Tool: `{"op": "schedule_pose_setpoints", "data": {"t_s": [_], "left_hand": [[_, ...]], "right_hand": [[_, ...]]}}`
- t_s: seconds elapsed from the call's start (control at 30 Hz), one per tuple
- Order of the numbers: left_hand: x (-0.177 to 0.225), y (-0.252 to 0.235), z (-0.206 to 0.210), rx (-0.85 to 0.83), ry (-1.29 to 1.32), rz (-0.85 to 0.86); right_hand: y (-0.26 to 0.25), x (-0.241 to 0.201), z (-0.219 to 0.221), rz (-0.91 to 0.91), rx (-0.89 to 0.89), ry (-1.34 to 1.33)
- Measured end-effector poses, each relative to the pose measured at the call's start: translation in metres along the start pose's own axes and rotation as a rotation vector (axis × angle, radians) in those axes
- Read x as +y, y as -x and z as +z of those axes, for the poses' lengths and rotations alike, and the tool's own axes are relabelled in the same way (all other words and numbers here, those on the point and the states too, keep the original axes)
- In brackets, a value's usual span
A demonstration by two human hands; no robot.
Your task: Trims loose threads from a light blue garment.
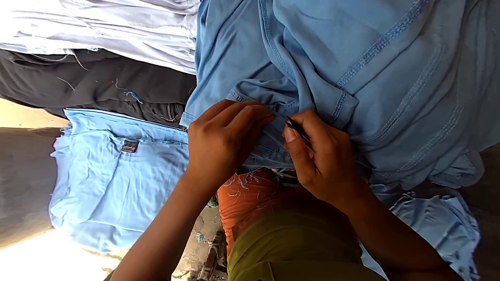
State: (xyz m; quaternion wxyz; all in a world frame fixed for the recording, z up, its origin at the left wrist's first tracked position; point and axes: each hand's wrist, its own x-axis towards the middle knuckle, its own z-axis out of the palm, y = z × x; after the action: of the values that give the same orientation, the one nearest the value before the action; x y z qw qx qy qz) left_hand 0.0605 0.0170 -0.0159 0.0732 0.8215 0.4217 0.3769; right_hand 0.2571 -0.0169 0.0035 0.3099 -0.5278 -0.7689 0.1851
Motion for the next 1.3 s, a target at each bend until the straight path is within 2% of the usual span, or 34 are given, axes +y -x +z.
{"op": "schedule_pose_setpoints", "data": {"t_s": [0.23,0.53,0.67,0.8,0.87,0.97,1.03,1.13,1.23,1.3], "left_hand": [[-0.002,0.001,-0.008,-0.081,0.084,-0.087],[0.001,-0.004,-0.012,-0.139,0.106,-0.158],[0.001,-0.005,-0.012,-0.14,0.086,-0.141],[-0.005,-0.002,-0.018,-0.153,0.193,-0.159],[-0.018,0.003,-0.028,-0.082,0.203,-0.202],[-0.035,0.008,-0.045,0.073,-0.037,-0.285],[-0.036,0.009,-0.047,0.062,-0.036,-0.224],[-0.032,0.009,-0.035,-0.059,0.075,-0.015],[-0.037,0.005,-0.028,-0.131,0.068,0.09],[-0.038,0.0,-0.029,-0.113,0.186,0.1]], "right_hand": [[-0.008,-0.014,0.005,0.001,-0.063,0.326],[-0.018,-0.026,0.011,0.043,-0.105,0.484],[-0.019,-0.023,0.012,0.009,-0.075,0.476],[-0.015,-0.015,0.009,-0.045,-0.029,0.349],[-0.01,-0.013,0.0,-0.051,-0.051,0.268],[0.001,-0.009,-0.007,-0.139,-0.041,0.215],[0.002,-0.005,-0.005,-0.184,-0.026,0.23],[-0.004,0.005,-0.001,-0.225,0.0,0.268],[-0.011,0.006,-0.013,-0.2,-0.015,0.093],[-0.014,0.008,-0.021,-0.128,-0.025,-0.086]]}}
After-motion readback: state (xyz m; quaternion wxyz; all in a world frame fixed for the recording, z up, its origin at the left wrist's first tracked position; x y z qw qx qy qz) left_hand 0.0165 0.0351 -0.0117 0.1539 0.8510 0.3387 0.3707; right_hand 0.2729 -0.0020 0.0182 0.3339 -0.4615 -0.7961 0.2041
